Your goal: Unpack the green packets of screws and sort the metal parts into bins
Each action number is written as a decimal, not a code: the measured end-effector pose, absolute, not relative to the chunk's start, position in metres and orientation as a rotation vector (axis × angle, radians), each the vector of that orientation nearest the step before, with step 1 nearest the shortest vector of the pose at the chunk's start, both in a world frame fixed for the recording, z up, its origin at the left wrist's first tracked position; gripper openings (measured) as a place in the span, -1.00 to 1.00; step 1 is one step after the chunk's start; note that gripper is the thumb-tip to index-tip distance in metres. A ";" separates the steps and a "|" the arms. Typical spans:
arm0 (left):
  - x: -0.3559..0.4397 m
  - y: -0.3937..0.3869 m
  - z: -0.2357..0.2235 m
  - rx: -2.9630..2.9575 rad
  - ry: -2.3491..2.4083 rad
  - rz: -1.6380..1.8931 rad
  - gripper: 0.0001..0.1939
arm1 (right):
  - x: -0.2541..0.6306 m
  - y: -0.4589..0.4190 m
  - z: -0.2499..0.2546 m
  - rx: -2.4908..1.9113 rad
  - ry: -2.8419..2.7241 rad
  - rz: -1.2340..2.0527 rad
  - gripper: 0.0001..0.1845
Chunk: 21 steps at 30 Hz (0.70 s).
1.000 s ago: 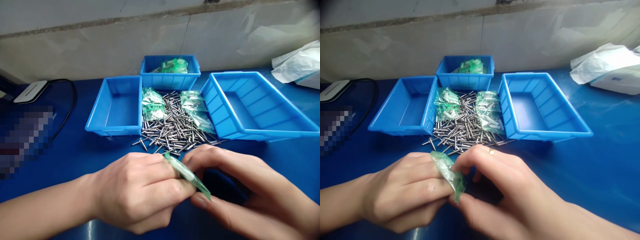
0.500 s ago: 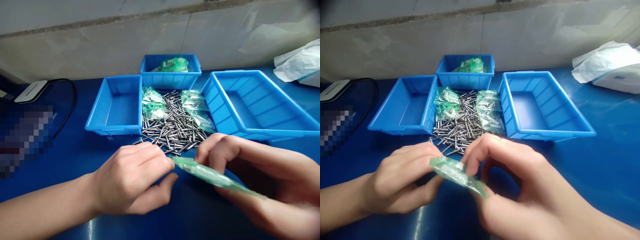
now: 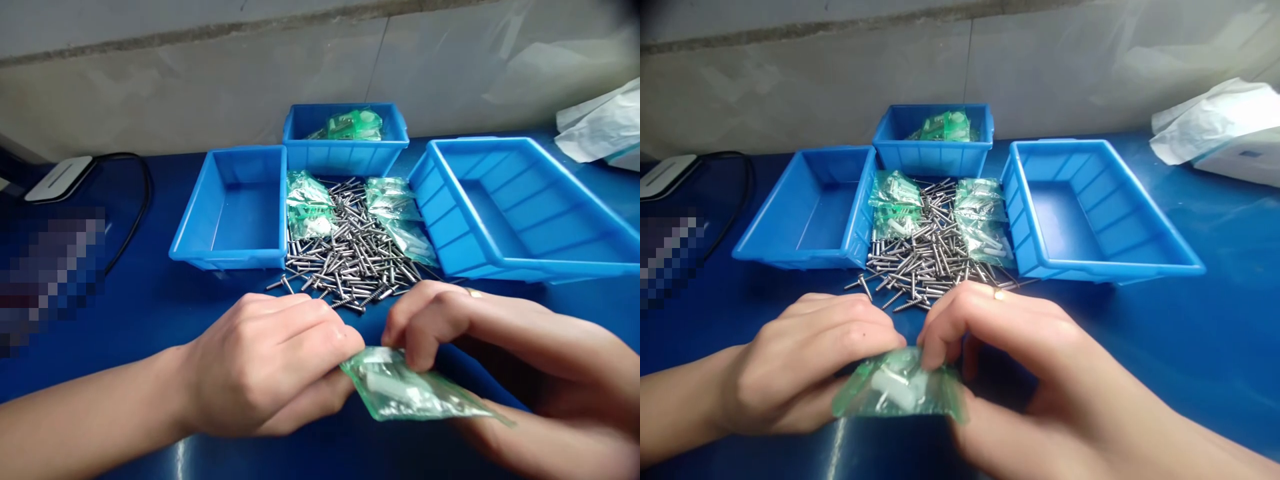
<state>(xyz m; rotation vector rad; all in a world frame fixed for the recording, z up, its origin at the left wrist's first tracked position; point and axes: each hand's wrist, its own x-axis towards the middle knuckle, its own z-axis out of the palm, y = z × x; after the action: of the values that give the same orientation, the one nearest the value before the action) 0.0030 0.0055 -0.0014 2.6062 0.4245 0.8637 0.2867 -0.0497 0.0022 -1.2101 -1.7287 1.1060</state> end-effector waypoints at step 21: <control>0.001 0.008 -0.001 2.562 0.424 0.886 -0.89 | 0.292 -0.043 0.016 -1.214 -1.596 1.148 -0.70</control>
<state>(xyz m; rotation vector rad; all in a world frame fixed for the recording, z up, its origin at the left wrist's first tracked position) 0.0014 0.0078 -0.0011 2.5624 0.4245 0.8862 0.2921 -0.0431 0.0157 -1.2135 -1.5964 1.1481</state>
